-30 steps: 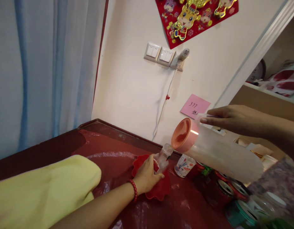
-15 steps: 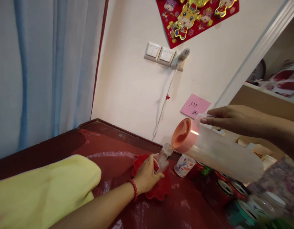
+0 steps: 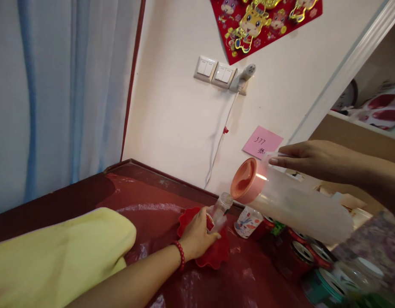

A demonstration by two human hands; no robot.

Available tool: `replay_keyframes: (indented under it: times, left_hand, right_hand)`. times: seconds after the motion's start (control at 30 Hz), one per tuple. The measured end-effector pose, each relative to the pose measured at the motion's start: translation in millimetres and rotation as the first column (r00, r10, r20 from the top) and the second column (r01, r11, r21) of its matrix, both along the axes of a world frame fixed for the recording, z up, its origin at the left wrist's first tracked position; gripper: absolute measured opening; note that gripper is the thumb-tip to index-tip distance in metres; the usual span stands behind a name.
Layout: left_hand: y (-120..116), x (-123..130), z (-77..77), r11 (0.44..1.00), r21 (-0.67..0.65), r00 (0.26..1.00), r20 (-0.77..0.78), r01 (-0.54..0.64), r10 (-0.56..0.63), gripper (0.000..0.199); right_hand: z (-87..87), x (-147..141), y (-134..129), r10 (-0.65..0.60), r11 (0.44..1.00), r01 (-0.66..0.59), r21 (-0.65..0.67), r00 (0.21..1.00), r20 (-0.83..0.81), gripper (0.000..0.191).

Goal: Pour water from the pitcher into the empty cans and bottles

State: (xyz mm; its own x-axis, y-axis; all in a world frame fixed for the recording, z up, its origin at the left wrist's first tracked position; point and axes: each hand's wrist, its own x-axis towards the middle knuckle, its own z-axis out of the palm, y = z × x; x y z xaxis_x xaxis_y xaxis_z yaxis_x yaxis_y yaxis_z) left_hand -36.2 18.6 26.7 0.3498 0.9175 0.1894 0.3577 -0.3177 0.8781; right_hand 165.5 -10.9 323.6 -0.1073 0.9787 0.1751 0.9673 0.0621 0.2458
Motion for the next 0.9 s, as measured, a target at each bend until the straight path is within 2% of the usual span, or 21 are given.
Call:
replay_keyframes:
  times: [0.9]
  left_hand:
    - [-0.2, -0.1, 0.2, 1.0, -0.017, 1.0, 0.003, 0.001, -0.001, 0.063]
  right_hand:
    - [0.7, -4.0, 1.7, 0.023, 1.0, -0.024, 0.008, 0.999, 0.044, 0.076]
